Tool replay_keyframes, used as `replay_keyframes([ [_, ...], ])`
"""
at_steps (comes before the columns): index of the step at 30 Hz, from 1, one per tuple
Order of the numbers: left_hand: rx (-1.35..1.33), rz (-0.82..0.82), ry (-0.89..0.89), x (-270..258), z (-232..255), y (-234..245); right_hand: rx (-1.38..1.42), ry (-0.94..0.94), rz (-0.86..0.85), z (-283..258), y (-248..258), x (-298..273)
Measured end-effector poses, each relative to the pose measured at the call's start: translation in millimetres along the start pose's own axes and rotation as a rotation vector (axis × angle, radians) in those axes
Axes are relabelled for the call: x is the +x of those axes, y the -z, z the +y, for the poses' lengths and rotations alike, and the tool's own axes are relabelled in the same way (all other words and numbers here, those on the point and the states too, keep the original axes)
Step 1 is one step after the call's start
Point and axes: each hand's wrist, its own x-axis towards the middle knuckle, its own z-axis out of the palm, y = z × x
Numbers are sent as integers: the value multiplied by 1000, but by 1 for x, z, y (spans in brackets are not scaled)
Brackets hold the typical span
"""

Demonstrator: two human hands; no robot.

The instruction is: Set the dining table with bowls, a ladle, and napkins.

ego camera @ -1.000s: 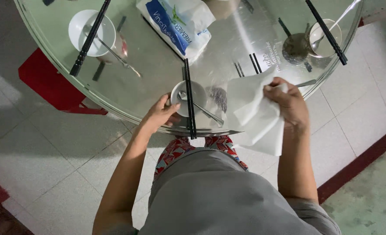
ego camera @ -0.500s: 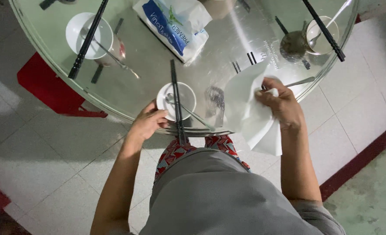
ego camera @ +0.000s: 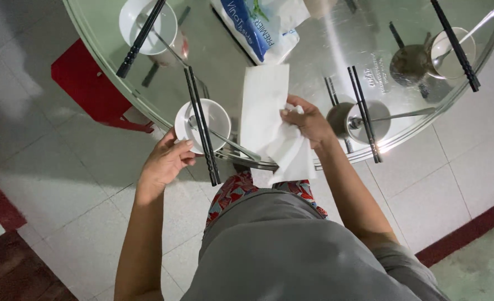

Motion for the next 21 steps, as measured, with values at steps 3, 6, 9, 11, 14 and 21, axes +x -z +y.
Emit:
replay_keyframes([
  [3, 9, 10, -14, -5, -1, -2, 0, -74, 54, 37, 10, 15],
  [6, 10, 3, -12, -7, 2, -8, -205, -190, 255, 48, -5, 10],
  [9, 19, -25, -24, -7, 8, -20, -601, -217, 327, 67, -6, 17],
  [11, 54, -64, 18, -2, 10, -24, -602, -268, 338, 64, -14, 13],
  [14, 53, -124, 28, 26, -6, -26, -581, -213, 343, 65, -18, 10],
  [21, 67, -264, 54, 71, -32, -62, -628, -144, 282, 5, -39, -43],
])
